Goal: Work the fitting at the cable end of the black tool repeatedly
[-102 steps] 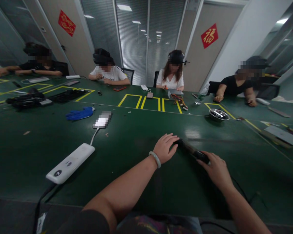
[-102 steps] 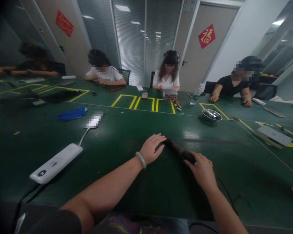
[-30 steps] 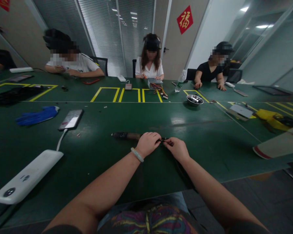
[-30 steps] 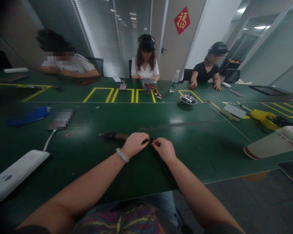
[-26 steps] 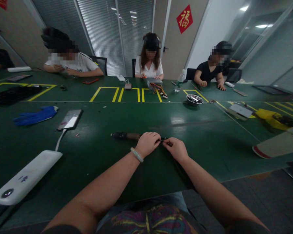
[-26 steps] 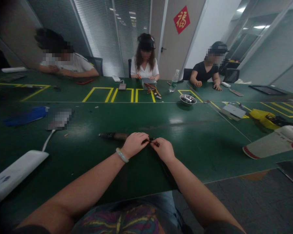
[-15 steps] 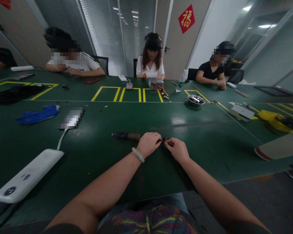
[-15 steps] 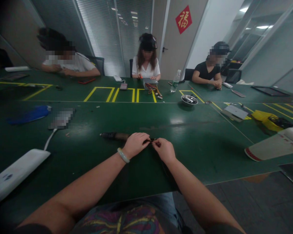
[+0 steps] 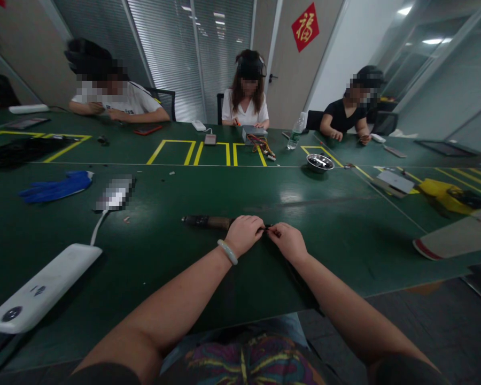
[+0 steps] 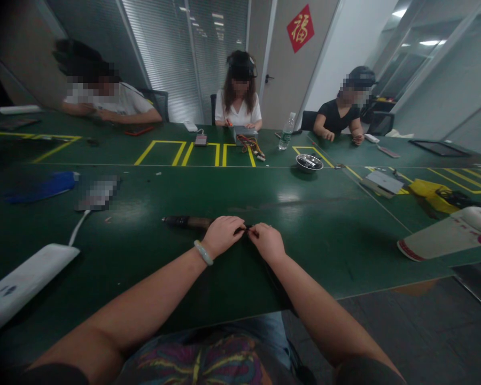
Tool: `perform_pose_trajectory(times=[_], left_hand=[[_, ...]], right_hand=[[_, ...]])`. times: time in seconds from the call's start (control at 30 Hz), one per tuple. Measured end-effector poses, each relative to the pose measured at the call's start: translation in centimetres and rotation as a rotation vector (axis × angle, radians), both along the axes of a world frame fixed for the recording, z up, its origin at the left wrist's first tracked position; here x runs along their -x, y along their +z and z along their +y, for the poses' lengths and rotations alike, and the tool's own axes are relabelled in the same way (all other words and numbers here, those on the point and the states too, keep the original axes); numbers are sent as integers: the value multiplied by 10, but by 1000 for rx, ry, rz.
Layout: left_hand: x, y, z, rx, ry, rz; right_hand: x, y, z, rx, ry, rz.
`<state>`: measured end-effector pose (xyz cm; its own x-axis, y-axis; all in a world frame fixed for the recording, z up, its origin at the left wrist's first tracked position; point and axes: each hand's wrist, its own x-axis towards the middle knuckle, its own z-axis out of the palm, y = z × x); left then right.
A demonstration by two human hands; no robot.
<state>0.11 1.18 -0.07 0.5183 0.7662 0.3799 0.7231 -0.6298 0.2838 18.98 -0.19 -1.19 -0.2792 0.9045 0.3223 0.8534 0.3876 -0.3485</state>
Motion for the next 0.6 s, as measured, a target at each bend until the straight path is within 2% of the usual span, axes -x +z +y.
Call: perform_pose_trajectory(times=[0.2, 0.33, 0.47, 0.6], left_hand=[[2, 1, -2, -7, -20, 2], [4, 2, -5, -4, 9, -30], [6, 6, -10, -37, -10, -69], [10, 12, -15, -68, -13, -105]], right_hand=[[2, 5, 4, -145, 65, -182], [6, 9, 10, -98, 154, -267], [10, 10, 12, -56, 127, -345], [13, 6, 14, -64, 68, -327]])
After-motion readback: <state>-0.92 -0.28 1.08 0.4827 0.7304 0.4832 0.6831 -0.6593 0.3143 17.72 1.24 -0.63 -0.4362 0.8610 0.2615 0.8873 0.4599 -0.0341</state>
